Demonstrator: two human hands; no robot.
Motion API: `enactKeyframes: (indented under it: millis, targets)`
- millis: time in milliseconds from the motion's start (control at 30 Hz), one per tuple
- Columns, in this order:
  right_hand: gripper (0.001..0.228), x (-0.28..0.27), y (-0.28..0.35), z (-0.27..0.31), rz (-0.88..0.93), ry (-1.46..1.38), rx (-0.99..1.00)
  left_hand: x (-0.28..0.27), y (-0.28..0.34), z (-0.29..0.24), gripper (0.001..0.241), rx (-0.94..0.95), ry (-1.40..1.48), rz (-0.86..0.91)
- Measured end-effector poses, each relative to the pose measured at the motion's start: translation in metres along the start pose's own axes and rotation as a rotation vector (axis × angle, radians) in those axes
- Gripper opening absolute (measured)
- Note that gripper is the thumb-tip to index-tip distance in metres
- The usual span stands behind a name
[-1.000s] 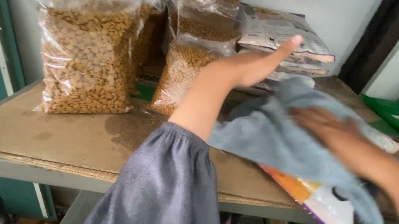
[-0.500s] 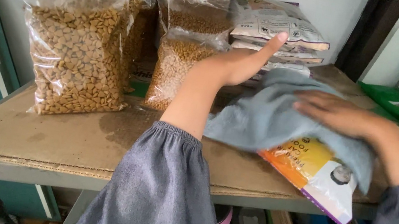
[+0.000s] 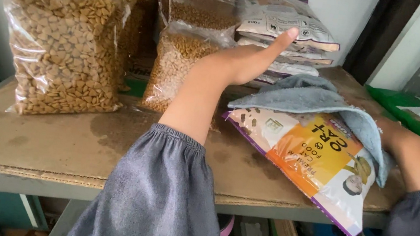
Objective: Wiping down bags of pet food with a cloth and organizing them on a metal shelf.
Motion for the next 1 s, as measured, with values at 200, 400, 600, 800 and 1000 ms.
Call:
enactKeyframes:
  millis: [200, 400, 600, 800, 1000]
  targets:
    - [0.098, -0.03, 0.117, 0.169, -0.034, -0.168, 0.3, -0.002, 0.004, 0.0, 0.135, -0.001, 0.02, -0.006]
    - [0.082, -0.027, 0.141, 0.18, -0.021, -0.073, 0.317, -0.002, 0.003, -0.001, 0.136, 0.009, 0.025, -0.007]
    - [0.086, -0.019, 0.162, 0.192, -0.018, -0.093, 0.262, -0.001, 0.001, 0.0, 0.133, 0.003, 0.043, -0.017]
    - [0.081, -0.006, 0.17, 0.192, -0.038, -0.044, 0.039, 0.0, 0.001, -0.002, 0.135, 0.003, -0.002, -0.007]
    - [0.079, 0.006, 0.207, 0.23, -0.024, 0.07, -0.045, 0.002, 0.001, -0.001, 0.131, -0.05, -0.008, -0.012]
Point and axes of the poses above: each hand's wrist, its own y-axis away from the middle knuckle, its own x-axis out of the palm, z = x × y, the point moved 7 cm from there along -y, towards the middle knuckle, and after that the axes turned 6 degrees about -y, right-handed, at the moved point
